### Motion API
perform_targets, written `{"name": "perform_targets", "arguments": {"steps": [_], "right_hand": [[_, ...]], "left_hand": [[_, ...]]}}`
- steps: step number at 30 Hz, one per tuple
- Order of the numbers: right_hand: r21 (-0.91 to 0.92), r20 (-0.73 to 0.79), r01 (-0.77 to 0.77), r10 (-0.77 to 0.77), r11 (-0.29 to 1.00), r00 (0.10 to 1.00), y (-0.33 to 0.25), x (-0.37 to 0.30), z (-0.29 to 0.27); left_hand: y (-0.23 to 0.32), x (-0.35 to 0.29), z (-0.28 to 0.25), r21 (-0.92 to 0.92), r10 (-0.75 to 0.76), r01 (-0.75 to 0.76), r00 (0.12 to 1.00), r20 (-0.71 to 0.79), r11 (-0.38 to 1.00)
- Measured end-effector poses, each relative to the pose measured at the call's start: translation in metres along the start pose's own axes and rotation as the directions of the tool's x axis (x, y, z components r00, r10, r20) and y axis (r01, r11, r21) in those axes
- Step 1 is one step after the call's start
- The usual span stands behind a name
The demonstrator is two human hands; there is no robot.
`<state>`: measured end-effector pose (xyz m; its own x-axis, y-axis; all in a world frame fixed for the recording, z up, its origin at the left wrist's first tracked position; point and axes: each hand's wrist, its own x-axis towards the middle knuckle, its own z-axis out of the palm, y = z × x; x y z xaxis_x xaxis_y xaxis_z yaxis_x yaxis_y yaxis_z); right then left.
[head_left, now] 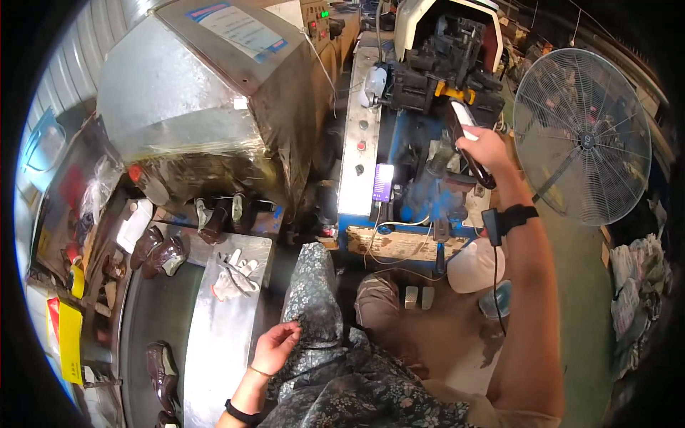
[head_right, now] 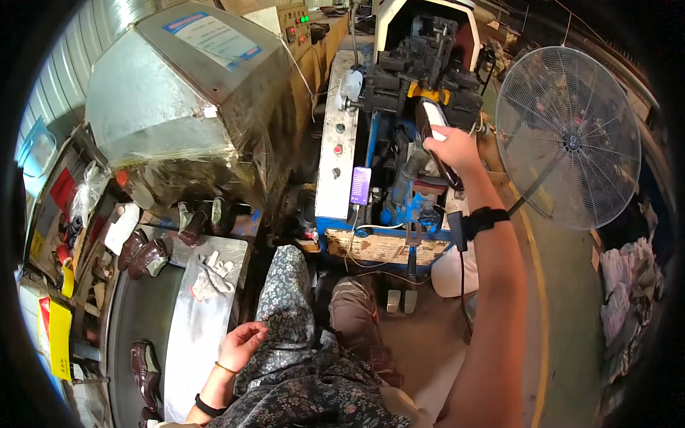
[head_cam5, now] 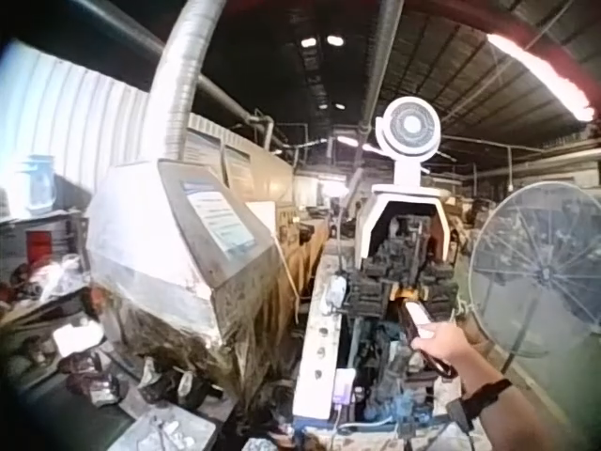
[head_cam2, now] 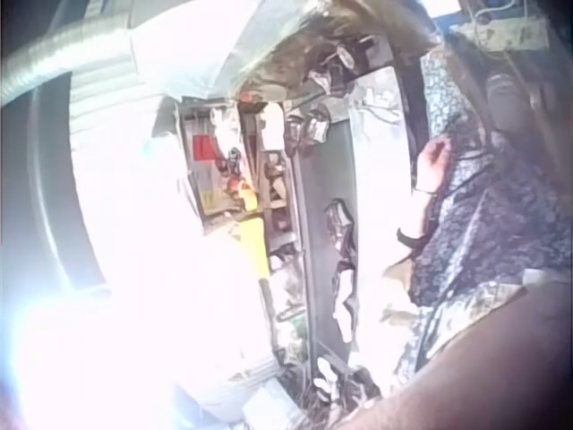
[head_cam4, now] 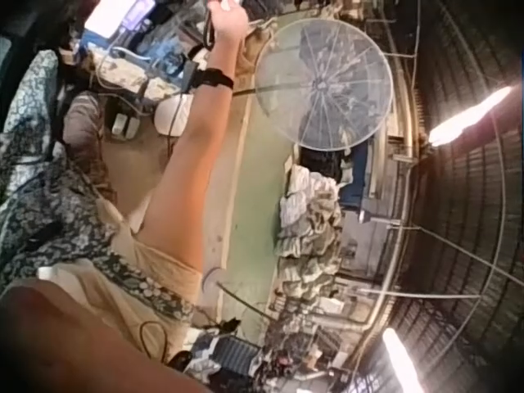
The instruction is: Assembling shoe components by checking alignment of uppers and soles and placing them into a heating/pressing machine.
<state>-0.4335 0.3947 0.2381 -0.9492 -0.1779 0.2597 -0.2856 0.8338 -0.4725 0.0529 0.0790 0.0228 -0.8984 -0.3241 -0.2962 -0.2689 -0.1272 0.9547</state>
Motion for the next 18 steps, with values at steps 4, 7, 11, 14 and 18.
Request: {"name": "perform_targets", "arguments": {"steps": [4, 7, 11, 14, 18], "right_hand": [[-0.222, -0.052, 0.027, -0.039, 0.975, 0.998, -0.012, -0.008, 0.025], [-0.286, -0.059, -0.004, -0.013, 0.958, 0.998, 0.002, -0.019, 0.047], [-0.232, -0.219, 0.049, -0.101, 0.971, 0.971, 0.006, -0.022, 0.055], [-0.149, -0.236, 0.101, -0.134, 0.984, 0.962, -0.007, -0.013, 0.063], [-0.136, -0.105, 0.094, -0.109, 0.986, 0.988, -0.028, 0.003, 0.063]], "left_hand": [[0.006, 0.001, 0.009, 0.045, -0.003, -0.001, 0.997, 0.081, 0.999], [0.009, -0.005, 0.006, 0.038, 0.005, -0.008, 0.997, 0.076, 0.999], [0.002, -0.004, -0.005, -0.033, 0.022, -0.021, 1.000, 0.020, 0.999], [-0.003, -0.007, -0.028, 0.039, 0.068, -0.062, 0.985, -0.158, 0.997], [-0.044, 0.011, -0.125, 0.517, 0.307, -0.013, 0.817, -0.488, 0.856]]}}
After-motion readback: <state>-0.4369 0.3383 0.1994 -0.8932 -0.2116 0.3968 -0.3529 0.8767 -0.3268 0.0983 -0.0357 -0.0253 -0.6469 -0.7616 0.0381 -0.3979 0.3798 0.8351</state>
